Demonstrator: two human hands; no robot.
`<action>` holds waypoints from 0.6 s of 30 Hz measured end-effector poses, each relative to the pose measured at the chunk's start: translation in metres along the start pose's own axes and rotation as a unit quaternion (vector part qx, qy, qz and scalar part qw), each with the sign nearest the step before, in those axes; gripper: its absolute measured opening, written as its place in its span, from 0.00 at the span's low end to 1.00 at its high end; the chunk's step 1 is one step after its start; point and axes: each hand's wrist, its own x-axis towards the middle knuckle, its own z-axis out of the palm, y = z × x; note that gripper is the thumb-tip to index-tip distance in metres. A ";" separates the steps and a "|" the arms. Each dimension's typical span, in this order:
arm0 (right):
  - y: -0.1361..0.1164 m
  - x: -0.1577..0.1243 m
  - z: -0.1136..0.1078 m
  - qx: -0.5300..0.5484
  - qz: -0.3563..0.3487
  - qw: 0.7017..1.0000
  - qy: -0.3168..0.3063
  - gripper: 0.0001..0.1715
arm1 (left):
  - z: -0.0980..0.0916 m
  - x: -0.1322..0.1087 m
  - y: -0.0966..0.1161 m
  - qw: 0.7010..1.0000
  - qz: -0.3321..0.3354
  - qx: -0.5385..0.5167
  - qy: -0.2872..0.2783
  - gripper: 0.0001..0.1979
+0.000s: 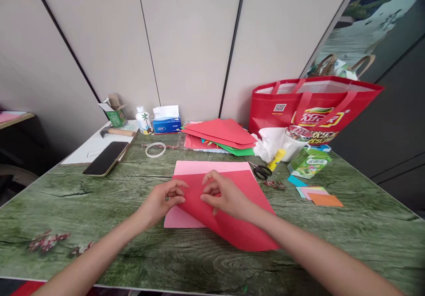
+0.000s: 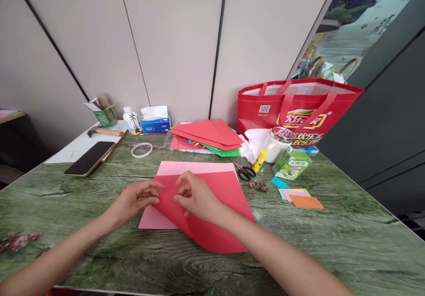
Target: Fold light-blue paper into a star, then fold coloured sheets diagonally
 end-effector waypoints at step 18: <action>0.062 0.028 -0.071 -0.322 -0.011 0.943 0.088 0.05 | -0.012 0.051 -0.045 0.904 0.196 0.380 -0.007 0.28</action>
